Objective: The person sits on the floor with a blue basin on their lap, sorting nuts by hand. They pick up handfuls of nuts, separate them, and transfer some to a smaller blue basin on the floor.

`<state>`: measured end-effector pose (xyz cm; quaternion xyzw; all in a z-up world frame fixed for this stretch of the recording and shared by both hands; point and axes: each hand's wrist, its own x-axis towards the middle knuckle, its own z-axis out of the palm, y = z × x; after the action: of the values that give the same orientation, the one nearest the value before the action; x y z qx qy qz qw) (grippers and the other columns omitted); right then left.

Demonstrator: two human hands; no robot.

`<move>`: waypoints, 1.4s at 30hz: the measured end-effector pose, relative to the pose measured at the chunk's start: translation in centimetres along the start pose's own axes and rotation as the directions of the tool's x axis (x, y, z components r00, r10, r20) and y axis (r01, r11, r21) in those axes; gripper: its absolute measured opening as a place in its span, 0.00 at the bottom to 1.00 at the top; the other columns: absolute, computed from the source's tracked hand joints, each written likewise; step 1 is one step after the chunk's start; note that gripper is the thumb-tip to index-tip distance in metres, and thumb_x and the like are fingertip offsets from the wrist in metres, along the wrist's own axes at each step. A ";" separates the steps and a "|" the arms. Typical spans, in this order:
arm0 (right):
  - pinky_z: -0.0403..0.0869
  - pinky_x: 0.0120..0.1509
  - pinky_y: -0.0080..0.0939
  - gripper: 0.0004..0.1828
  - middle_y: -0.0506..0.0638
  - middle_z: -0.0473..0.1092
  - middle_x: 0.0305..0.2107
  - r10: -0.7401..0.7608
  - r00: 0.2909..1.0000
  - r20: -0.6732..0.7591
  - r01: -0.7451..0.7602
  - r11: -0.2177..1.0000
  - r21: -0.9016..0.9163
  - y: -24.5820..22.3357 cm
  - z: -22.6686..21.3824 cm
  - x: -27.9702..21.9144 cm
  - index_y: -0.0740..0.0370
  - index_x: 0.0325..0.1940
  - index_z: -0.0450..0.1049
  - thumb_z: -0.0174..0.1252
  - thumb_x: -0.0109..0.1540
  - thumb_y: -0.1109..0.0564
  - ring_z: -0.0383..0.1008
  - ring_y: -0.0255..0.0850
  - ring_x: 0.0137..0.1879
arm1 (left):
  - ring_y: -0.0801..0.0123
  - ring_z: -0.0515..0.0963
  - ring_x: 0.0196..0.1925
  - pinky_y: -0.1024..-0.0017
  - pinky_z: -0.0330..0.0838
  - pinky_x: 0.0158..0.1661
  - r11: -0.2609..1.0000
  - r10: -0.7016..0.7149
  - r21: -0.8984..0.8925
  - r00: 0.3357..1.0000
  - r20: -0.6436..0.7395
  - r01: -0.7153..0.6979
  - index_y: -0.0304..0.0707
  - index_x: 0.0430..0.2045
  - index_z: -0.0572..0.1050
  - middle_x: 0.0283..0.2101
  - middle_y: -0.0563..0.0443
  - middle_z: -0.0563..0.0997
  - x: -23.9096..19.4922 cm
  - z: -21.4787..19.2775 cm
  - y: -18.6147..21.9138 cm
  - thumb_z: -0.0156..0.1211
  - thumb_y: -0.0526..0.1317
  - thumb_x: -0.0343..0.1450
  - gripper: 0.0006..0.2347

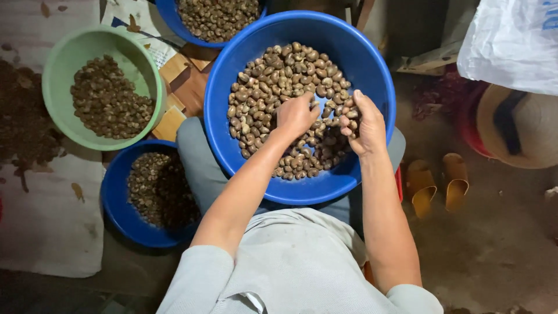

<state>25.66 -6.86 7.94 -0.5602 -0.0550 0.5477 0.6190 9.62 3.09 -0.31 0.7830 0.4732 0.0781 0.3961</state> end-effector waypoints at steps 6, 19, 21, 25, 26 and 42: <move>0.62 0.11 0.38 0.13 0.57 0.62 0.13 -0.160 0.987 0.023 0.154 0.893 -0.423 1.5 2.1 0.7 0.64 0.36 0.77 0.66 0.66 0.51 0.64 0.41 0.13 | 0.65 0.77 0.19 0.83 0.63 0.11 0.260 -0.317 -0.905 0.915 0.249 0.336 0.37 0.32 0.77 0.21 0.41 0.77 -4.1 -7.9 0.2 0.60 0.39 0.63 0.09; 0.75 0.51 0.69 0.16 0.61 0.77 0.39 -0.011 0.947 0.322 0.315 -0.182 -0.931 7.9 5.0 8.9 0.50 0.53 0.74 0.58 0.66 0.43 0.80 0.64 0.48 | 0.72 0.81 0.21 0.87 0.63 0.12 0.484 -0.349 -0.840 0.934 0.071 0.244 0.34 0.33 0.77 0.27 0.42 0.81 -7.4 -8.9 -4.3 0.61 0.42 0.75 0.09; 0.74 0.53 0.70 0.14 0.62 0.77 0.39 -0.019 0.963 0.269 0.264 -0.125 -0.956 7.7 5.0 8.7 0.54 0.49 0.73 0.58 0.66 0.44 0.79 0.67 0.49 | 0.68 0.82 0.19 0.81 0.68 0.12 0.657 -0.322 -0.726 0.946 -0.027 0.203 0.37 0.30 0.80 0.24 0.41 0.82 -6.4 -7.4 -5.7 0.65 0.42 0.73 0.08; 0.76 0.50 0.63 0.16 0.61 0.77 0.34 -0.015 0.967 0.254 0.250 0.245 -0.937 4.5 4.2 5.3 0.57 0.47 0.78 0.61 0.65 0.44 0.79 0.64 0.48 | 0.54 0.86 0.43 0.58 0.79 0.43 0.955 -0.181 -0.258 0.976 -0.125 0.144 0.55 0.36 0.82 0.36 0.52 0.86 -5.1 -9.7 -2.0 0.60 0.48 0.72 0.06; 0.67 0.37 0.47 0.14 0.51 0.70 0.27 0.065 0.971 0.231 0.134 0.649 -0.749 2.9 4.6 3.7 0.58 0.44 0.75 0.60 0.67 0.45 0.69 0.47 0.35 | 0.49 0.85 0.44 0.54 0.79 0.44 0.985 -0.131 -0.127 0.982 -0.133 0.114 0.51 0.39 0.81 0.37 0.47 0.86 -3.9 -9.0 -2.3 0.59 0.48 0.73 0.08; 0.68 0.21 0.29 0.22 0.54 0.75 0.30 0.346 0.937 0.043 -0.349 0.924 0.158 5.2 2.6 0.9 0.55 0.47 0.76 0.58 0.63 0.37 0.76 0.42 0.29 | 0.39 0.82 0.52 0.44 0.73 0.54 0.933 -0.182 -0.342 0.965 -0.188 0.109 0.37 0.42 0.78 0.43 0.35 0.84 -4.4 -8.8 2.8 0.58 0.45 0.74 0.12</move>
<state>21.03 -5.77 4.47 -0.5045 0.0857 0.6553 0.5556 4.73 3.71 8.68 0.6554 0.5506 0.2109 0.4720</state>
